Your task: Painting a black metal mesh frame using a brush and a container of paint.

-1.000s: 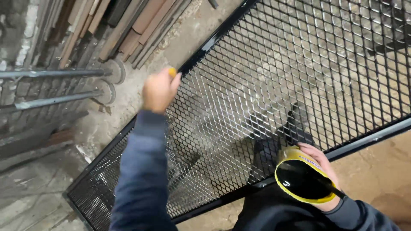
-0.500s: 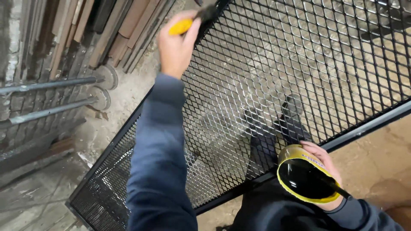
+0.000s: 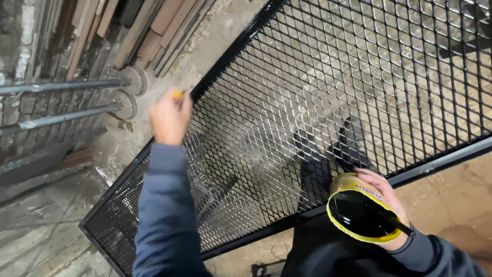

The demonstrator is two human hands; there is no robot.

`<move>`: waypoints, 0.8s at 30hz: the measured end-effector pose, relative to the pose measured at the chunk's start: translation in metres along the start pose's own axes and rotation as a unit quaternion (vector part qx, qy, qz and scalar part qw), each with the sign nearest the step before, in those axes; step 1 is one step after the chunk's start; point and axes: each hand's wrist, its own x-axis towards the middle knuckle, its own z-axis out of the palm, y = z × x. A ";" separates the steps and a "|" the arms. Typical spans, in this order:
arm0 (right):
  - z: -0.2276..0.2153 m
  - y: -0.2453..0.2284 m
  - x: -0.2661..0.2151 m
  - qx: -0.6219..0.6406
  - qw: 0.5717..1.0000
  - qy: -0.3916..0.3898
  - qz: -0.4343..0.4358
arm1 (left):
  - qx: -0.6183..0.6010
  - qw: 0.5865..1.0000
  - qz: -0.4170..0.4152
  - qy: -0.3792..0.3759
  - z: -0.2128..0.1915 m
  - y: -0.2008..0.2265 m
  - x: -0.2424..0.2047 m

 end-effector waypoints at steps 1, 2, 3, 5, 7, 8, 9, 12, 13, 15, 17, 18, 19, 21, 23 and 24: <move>-0.004 0.013 -0.007 -0.001 1.000 0.000 0.002 | -0.001 1.000 -0.001 -0.002 0.008 0.019 0.015; -0.008 0.026 -0.013 0.031 0.999 0.014 0.034 | -0.011 0.998 0.055 -0.003 0.017 0.037 0.029; -0.013 0.039 -0.019 0.063 0.995 0.029 0.066 | -0.020 0.994 0.111 -0.005 0.026 0.055 0.044; -0.017 0.029 -0.017 0.051 0.996 0.030 0.072 | -0.087 0.990 0.114 0.006 0.049 0.086 0.068; -0.023 0.023 -0.016 0.041 0.996 0.029 0.078 | -0.150 0.982 0.115 0.020 0.066 0.108 0.081; -0.025 0.022 -0.017 0.081 0.991 0.031 0.101 | -0.218 0.968 0.118 0.039 0.072 0.115 0.084; -0.028 0.021 -0.017 0.120 0.984 0.033 0.125 | -0.284 0.949 0.121 0.057 0.079 0.123 0.088; -0.032 0.017 -0.008 -0.024 1.000 0.007 0.016 | -0.427 0.903 0.041 0.031 0.094 0.109 0.073; -0.034 0.027 -0.012 -0.023 1.000 0.004 0.018 | -0.426 0.904 0.038 0.031 0.095 0.097 0.064; -0.037 0.046 -0.019 0.052 0.995 0.015 0.078 | -0.488 0.870 -0.073 0.004 0.093 0.069 0.042; -0.033 0.044 -0.020 0.095 0.989 0.017 0.116 | -0.459 0.882 -0.107 0.018 0.083 0.033 0.019; -0.031 0.043 -0.020 0.135 0.979 0.023 0.153 | -0.432 0.891 -0.136 0.031 0.078 0.015 0.007; -0.027 0.038 -0.019 0.135 0.979 0.020 0.154 | -0.431 0.891 -0.139 0.032 0.069 0.002 -0.005; -0.021 0.031 -0.012 0.084 0.995 -0.019 0.052 | -0.408 0.903 -0.124 0.047 0.054 -0.020 -0.023; -0.013 0.028 -0.006 0.050 0.998 -0.015 0.028 | -0.305 0.945 -0.103 0.048 0.036 -0.005 -0.011; -0.008 0.023 -0.014 0.024 0.999 -0.023 0.022 | -0.188 0.977 -0.096 0.041 0.023 0.002 -0.017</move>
